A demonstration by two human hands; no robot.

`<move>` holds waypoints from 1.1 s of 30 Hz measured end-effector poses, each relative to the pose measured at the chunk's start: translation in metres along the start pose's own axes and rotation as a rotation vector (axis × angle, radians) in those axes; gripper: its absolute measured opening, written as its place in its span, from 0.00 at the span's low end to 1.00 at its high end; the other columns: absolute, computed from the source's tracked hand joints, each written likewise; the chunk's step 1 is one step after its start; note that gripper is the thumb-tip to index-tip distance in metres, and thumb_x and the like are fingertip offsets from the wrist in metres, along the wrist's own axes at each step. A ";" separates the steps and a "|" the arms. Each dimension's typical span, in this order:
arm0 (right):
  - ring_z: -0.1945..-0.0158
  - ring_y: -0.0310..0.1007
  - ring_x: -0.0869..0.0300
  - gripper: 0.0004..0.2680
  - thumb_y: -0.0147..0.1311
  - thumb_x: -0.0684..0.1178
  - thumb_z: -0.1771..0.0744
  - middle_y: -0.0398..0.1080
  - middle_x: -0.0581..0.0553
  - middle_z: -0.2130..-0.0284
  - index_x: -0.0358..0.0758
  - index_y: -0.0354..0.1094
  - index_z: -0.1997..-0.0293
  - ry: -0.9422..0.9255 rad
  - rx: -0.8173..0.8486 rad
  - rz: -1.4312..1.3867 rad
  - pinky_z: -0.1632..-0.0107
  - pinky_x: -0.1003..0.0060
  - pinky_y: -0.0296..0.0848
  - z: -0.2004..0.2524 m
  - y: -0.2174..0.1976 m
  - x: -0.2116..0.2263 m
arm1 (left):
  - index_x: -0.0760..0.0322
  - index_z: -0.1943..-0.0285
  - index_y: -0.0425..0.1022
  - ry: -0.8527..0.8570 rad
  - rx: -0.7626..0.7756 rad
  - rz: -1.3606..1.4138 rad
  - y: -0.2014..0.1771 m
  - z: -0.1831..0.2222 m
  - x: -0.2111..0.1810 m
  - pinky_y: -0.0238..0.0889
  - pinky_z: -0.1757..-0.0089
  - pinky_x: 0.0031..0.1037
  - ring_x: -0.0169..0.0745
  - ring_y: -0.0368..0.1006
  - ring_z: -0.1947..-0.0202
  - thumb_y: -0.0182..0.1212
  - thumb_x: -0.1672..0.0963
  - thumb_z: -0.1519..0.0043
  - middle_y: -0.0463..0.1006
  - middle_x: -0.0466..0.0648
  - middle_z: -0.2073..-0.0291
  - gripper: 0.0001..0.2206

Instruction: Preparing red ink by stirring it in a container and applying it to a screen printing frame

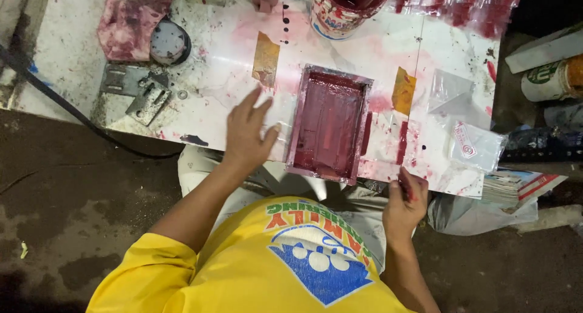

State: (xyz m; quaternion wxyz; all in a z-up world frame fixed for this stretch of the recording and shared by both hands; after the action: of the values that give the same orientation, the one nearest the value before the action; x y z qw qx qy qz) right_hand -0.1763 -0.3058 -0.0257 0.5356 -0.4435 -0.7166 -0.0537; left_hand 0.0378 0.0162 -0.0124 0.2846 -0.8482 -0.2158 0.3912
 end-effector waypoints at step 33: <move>0.19 0.35 0.40 0.42 0.40 0.80 0.40 0.41 0.39 0.21 0.47 0.38 0.20 0.633 0.323 -0.980 0.27 0.30 0.41 -0.288 0.223 -0.014 | 0.63 0.21 0.45 -0.991 0.010 1.036 0.107 -0.202 -0.010 0.37 0.31 0.43 0.54 0.43 0.23 0.29 0.33 0.49 0.50 0.58 0.23 0.50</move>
State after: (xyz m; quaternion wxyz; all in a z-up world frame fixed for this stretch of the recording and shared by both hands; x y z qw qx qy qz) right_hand 0.1856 -0.3391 -0.0051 0.6962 0.0625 -0.6425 -0.3141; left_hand 0.2059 -0.1330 0.0305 -0.0654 -0.5629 0.1124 0.8162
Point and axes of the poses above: each hand's wrist, its own z-axis away from the middle knuckle, its own y-axis out of the palm, x = y × z, the point moved 3 cm from there along -z, towards the middle knuckle
